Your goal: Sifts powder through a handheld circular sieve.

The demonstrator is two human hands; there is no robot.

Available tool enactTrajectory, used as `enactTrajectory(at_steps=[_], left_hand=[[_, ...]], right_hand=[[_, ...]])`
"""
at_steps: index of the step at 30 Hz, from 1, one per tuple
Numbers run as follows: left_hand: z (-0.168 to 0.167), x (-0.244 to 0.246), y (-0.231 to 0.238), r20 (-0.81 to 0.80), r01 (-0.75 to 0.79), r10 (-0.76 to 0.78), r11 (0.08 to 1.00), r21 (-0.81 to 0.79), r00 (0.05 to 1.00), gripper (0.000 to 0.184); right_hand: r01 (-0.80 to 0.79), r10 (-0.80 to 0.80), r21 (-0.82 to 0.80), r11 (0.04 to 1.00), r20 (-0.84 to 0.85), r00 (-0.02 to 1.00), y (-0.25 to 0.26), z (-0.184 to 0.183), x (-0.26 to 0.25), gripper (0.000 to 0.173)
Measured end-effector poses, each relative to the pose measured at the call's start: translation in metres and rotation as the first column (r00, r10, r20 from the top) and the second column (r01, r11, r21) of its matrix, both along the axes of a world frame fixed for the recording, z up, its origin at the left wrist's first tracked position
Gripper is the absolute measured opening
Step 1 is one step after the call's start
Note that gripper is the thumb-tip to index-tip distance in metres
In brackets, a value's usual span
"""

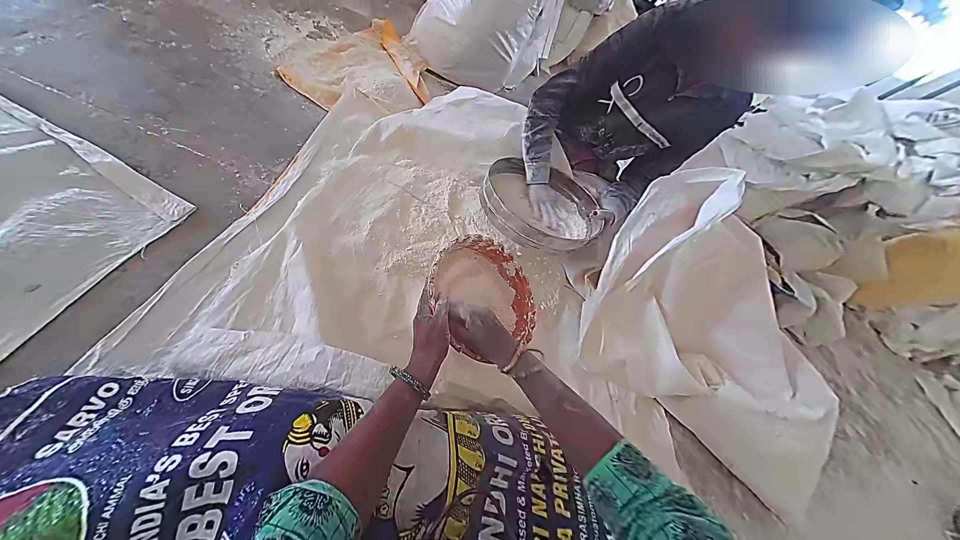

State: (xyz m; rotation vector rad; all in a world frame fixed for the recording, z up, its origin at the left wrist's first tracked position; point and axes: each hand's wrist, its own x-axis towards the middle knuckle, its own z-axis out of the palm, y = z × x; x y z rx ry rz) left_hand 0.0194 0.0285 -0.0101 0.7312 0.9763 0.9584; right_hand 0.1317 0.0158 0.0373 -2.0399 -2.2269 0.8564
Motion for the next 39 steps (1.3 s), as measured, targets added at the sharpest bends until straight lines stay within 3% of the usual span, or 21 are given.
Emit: enactTrajectory(at_steps=[2,3,7,10,12,14,17,19,21,24,27,30,32,34,37,39], left_hand=[[0.002,0.003,0.001,0.011,0.018,-0.018,0.999,-0.043,1.0,0.055],[0.002,0.006,0.0,0.023,0.04,-0.038,0.997,-0.065,0.999,0.056],[0.005,0.007,0.0,0.038,0.036,-0.034,0.998,-0.058,0.999,0.056],[0.002,0.006,-0.004,0.023,0.093,-0.093,0.996,-0.01,0.995,0.055],[-0.005,0.007,-0.003,-0.006,0.101,-0.101,0.995,0.017,0.995,0.054],[-0.006,0.002,0.0,-0.014,0.089,-0.089,0.996,0.018,0.996,0.055],[-0.001,0.0,0.0,0.003,0.075,-0.075,0.997,-0.018,0.997,0.053],[0.002,0.005,0.0,0.022,0.091,-0.09,0.995,-0.034,0.996,0.053],[0.007,0.007,0.0,0.046,0.102,-0.099,0.994,-0.048,0.994,0.054],[0.015,0.006,-0.004,0.075,0.117,-0.112,0.992,-0.055,0.991,0.053],[0.011,0.006,-0.01,0.07,0.144,-0.141,0.989,-0.036,0.987,0.053],[0.005,0.001,-0.002,0.061,0.097,-0.094,0.994,-0.05,0.994,0.052],[0.005,-0.002,0.002,0.07,0.06,-0.056,0.996,-0.06,0.996,0.051],[0.006,0.001,0.005,0.057,0.047,-0.044,0.998,-0.046,0.997,0.052],[0.006,0.004,0.009,0.009,0.06,-0.06,0.997,-0.041,0.998,0.054],[0.008,0.006,0.01,0.034,0.067,-0.065,0.997,-0.049,0.997,0.053]], right_hand=[[-0.087,0.088,-0.031,0.996,0.062,0.994,-0.01,0.009,0.02,0.029],[-0.048,0.049,-0.01,0.999,0.111,0.993,-0.011,0.012,0.032,0.027],[0.354,-0.382,0.194,0.915,0.131,0.915,0.013,0.013,0.062,0.036],[0.466,-0.467,-0.019,0.884,-0.036,0.884,0.034,0.003,0.036,0.047],[0.37,-0.392,-0.151,0.917,-0.162,0.906,0.03,-0.002,0.007,0.052],[0.138,-0.174,-0.192,0.971,-0.185,0.967,0.013,-0.004,-0.001,0.049],[-0.182,0.176,-0.159,0.97,-0.046,0.983,-0.016,0.001,0.024,0.038],[-0.206,0.217,-0.151,0.967,0.06,0.974,-0.028,0.012,0.045,0.031],[-0.062,0.092,-0.139,0.988,0.22,0.971,-0.029,0.02,0.064,0.029],[0.216,-0.247,0.135,0.967,0.282,0.927,-0.004,0.021,0.074,0.036],[0.378,-0.364,-0.048,0.925,0.187,0.913,0.028,0.031,0.038,0.044],[0.107,-0.117,-0.158,0.982,-0.055,0.992,0.012,0.014,0.006,0.041],[-0.114,0.091,-0.216,0.97,-0.111,0.99,-0.007,0.014,0.014,0.043],[-0.24,0.236,-0.264,0.934,-0.048,0.971,-0.021,0.024,0.038,0.04],[-0.174,0.271,-0.4,0.9,0.202,0.941,-0.024,0.046,0.063,0.035],[-0.208,0.272,-0.229,0.951,0.301,0.914,-0.017,0.047,0.071,0.033]])
